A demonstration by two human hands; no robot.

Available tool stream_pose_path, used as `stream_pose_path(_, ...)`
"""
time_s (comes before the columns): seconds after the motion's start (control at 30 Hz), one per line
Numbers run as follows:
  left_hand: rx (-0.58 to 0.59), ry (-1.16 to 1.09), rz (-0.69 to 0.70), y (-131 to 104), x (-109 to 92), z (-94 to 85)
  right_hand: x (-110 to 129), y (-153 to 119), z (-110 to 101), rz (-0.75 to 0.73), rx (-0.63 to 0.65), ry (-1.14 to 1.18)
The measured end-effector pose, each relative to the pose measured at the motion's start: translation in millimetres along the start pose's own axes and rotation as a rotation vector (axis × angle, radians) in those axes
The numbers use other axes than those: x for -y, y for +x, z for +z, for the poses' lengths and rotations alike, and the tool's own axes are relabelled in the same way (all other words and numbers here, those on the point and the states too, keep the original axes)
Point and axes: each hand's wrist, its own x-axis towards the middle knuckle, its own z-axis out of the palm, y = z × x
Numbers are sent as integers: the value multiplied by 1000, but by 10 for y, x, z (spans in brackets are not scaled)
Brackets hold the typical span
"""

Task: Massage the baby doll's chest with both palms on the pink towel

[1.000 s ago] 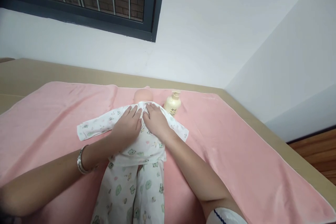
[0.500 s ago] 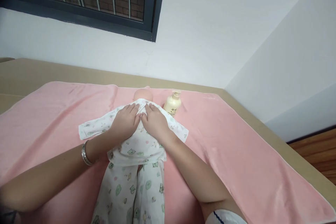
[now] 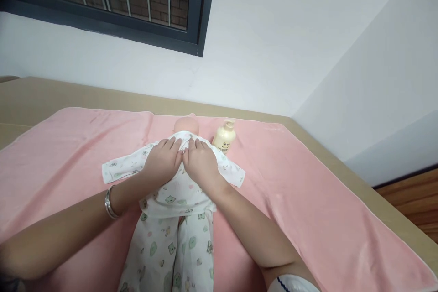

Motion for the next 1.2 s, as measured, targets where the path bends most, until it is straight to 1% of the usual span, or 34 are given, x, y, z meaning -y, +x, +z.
stream_pose_path(0.1,-11,-45,24,32,69,32,-2,-7,10,-18,-26,5)
stream_pose_path(0.2,-20,-64,35,56,117,55,-31,7,30,-16,-55,68)
stream_pose_path(0.37,-56,-107,69,55,138,76,-112,63,18,-24,-55,225)
stream_pose_path(0.43,-62,-154,81,50,143,93,-134,72,-12,-11,-89,254)
stream_pose_path(0.53,-65,-210,8,45,152,138,-135,59,-36,7,-200,298)
stream_pose_path(0.6,-78,-241,-54,43,156,174,-120,43,-10,-18,-257,345)
stream_pose_path(0.63,-90,-255,-70,41,155,190,-111,37,14,-49,-249,367)
stream_pose_path(0.7,-116,-275,-79,35,152,210,-96,30,69,-114,-178,397)
stream_pose_path(0.77,-125,-281,-88,28,146,212,-91,31,104,-133,-120,417)
stream_pose_path(0.8,-120,-282,-92,25,144,208,-91,32,110,-118,-131,427)
stream_pose_path(0.9,-85,-292,-99,23,148,193,-92,32,104,-75,-243,444)
stream_pose_path(0.93,-71,-297,-100,25,153,190,-90,32,102,-84,-250,440)
stream_pose_path(0.97,-60,-301,-102,28,160,190,-90,33,101,-101,-229,432)
stream_pose_path(1.07,-43,-318,-100,39,182,200,-100,44,99,-121,-131,421)
stream_pose_path(1.1,-43,-327,-95,43,188,204,-107,49,94,-103,-137,423)
stream_pose_path(1.2,-54,-361,-88,60,207,218,-111,53,82,-44,-216,398)
